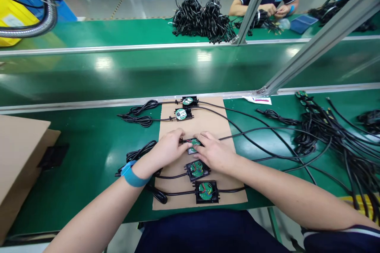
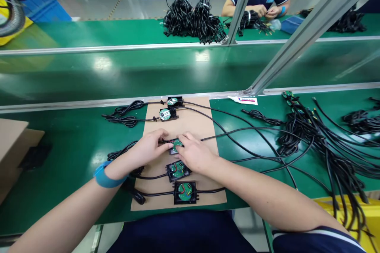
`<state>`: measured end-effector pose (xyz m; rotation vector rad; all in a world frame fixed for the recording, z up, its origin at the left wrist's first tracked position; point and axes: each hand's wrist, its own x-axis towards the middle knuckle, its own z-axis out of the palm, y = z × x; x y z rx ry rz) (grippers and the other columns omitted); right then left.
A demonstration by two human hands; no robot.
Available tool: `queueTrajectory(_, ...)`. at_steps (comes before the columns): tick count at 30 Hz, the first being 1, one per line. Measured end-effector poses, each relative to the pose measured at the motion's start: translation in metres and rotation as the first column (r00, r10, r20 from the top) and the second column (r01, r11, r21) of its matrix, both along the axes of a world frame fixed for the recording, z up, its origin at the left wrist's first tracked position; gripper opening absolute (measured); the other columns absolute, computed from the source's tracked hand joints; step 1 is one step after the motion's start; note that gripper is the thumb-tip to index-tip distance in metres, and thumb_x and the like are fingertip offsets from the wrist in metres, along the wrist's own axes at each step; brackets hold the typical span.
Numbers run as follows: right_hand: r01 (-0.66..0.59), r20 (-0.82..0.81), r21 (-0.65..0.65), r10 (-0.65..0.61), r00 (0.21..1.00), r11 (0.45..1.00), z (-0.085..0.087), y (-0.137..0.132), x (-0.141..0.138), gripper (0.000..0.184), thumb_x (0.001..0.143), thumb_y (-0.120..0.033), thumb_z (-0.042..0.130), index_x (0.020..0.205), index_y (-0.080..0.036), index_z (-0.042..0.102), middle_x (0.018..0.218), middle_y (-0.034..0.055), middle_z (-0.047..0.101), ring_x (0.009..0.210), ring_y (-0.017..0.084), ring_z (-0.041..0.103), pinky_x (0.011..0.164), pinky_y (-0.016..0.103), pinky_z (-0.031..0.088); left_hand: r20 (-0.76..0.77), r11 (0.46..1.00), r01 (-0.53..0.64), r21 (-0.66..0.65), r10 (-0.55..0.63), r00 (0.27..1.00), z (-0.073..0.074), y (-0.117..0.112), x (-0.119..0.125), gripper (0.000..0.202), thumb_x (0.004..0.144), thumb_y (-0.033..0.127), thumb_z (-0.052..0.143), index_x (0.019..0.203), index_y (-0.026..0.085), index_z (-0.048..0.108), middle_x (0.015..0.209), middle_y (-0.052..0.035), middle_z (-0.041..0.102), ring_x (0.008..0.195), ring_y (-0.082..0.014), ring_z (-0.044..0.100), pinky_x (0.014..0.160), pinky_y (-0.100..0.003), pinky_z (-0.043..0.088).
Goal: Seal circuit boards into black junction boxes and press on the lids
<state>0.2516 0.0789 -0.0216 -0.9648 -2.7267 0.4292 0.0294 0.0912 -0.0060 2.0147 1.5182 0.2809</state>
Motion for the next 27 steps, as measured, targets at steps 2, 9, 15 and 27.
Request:
queueTrajectory(2,-0.02,-0.026,-0.016,0.019,0.999,1.0,-0.003,0.002,0.001,0.03,0.1,-0.035,0.055,0.097,-0.013,0.075,0.126,0.0187,0.06,0.117,0.031,0.046,0.099,0.047,0.051,0.03,0.999,0.023,-0.033,-0.022,0.999,0.003,-0.006,-0.009,0.021,0.092,0.037,0.062,0.101,0.018,0.063,0.096,-0.0072,0.073,0.087,-0.0219,0.067,0.076,-0.031,0.048)
queueTrajectory(9,-0.03,-0.029,-0.043,0.029,0.999,0.999,-0.002,0.004,0.002,0.028,0.099,-0.032,0.057,0.102,-0.01,0.073,0.122,0.0208,0.062,0.11,0.029,0.046,0.096,0.045,0.051,0.073,0.996,-0.022,-0.089,0.029,0.997,0.01,-0.019,-0.013,0.024,0.097,0.03,0.05,0.081,0.019,0.064,0.073,-0.0001,0.067,0.067,-0.0156,0.058,0.066,-0.027,0.041)
queueTrajectory(15,-0.067,0.022,-0.088,0.069,0.997,0.994,-0.001,0.009,0.0,0.03,0.1,-0.033,0.057,0.089,-0.011,0.074,0.108,0.0168,0.062,0.105,0.027,0.047,0.09,0.041,0.051,0.081,0.998,0.036,-0.058,-0.032,0.996,0.013,-0.023,-0.006,0.018,0.094,0.019,0.051,0.08,0.019,0.061,0.074,0.0,0.067,0.067,-0.0143,0.059,0.065,-0.026,0.043)
queueTrajectory(27,-0.074,-0.018,-0.076,0.073,0.997,0.994,-0.007,0.013,0.002,0.031,0.1,-0.035,0.058,0.093,-0.011,0.076,0.115,0.0164,0.065,0.104,0.026,0.049,0.089,0.038,0.049,-0.228,0.943,0.213,0.257,-0.156,0.961,-0.012,-0.041,0.001,0.028,0.101,0.018,0.041,0.079,0.018,0.059,0.073,-0.0037,0.061,0.069,-0.0167,0.057,0.066,-0.029,0.043)
